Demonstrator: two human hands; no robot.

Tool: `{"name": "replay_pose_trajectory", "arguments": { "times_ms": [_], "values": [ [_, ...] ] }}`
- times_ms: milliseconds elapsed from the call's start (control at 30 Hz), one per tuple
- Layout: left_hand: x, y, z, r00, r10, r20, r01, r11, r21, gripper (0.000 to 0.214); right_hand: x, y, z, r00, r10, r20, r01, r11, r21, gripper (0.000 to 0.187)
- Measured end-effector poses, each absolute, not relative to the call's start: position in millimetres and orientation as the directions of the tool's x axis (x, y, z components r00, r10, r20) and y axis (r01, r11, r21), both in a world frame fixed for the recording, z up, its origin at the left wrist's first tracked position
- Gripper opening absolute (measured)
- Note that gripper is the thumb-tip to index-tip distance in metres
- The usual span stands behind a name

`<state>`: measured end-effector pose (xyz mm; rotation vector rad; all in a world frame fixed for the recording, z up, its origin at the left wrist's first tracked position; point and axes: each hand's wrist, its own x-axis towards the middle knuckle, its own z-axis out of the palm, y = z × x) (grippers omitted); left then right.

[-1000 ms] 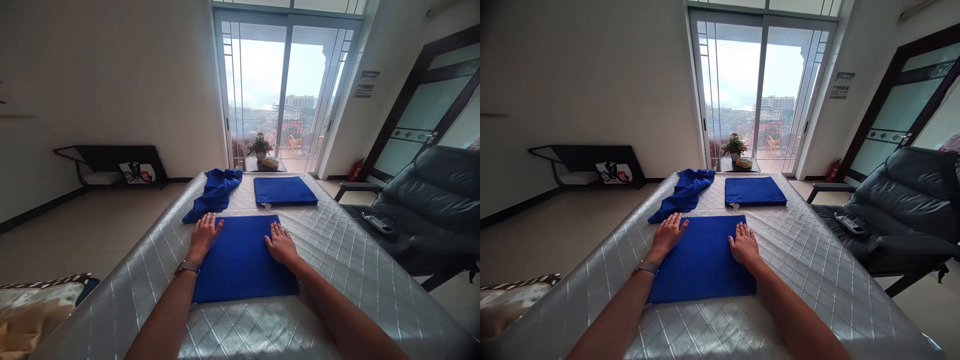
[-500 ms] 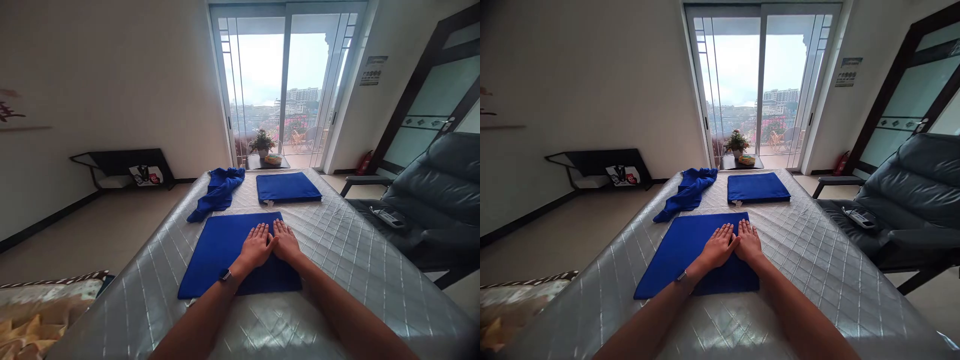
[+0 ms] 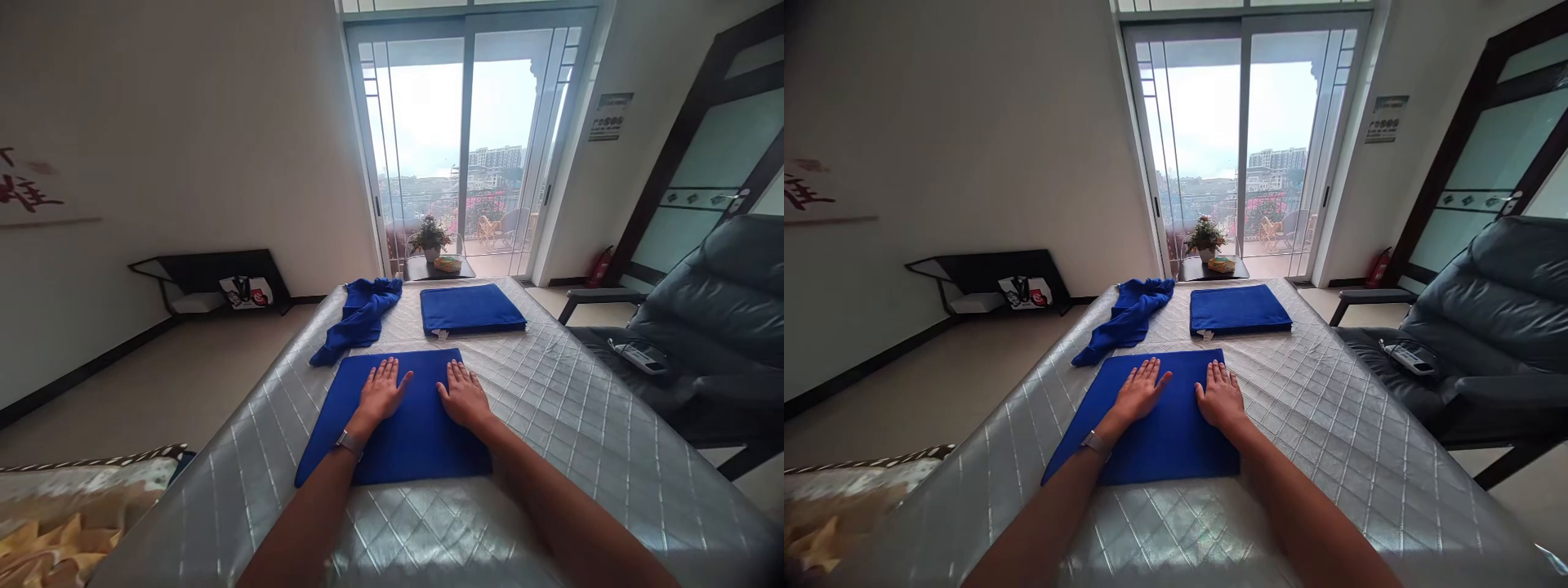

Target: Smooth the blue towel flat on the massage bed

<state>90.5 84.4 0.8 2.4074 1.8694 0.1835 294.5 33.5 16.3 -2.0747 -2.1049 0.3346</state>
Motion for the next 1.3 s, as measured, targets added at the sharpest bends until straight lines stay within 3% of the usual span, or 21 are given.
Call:
{"name": "replay_pose_trajectory", "arguments": {
  "times_ms": [433,700,967,1300],
  "values": [
    [2,98,-20,0.241,0.966,0.096,0.965,-0.249,0.082,0.069,296,35,13,-0.029,0.999,-0.03,0.962,0.02,-0.272,0.072],
    [-26,89,-24,0.179,0.978,0.111,0.969,-0.195,0.152,0.072,295,35,15,-0.028,0.999,-0.032,0.967,0.019,-0.253,0.071],
    [-25,90,-25,0.2,0.968,0.149,0.963,-0.222,0.155,0.073,292,23,20,-0.063,0.998,0.008,0.989,0.063,-0.134,0.069],
    [-24,89,-26,0.195,0.967,0.163,0.964,-0.22,0.15,0.072,281,-10,32,-0.055,0.989,-0.138,0.99,0.036,-0.136,0.08]
  ]
}}
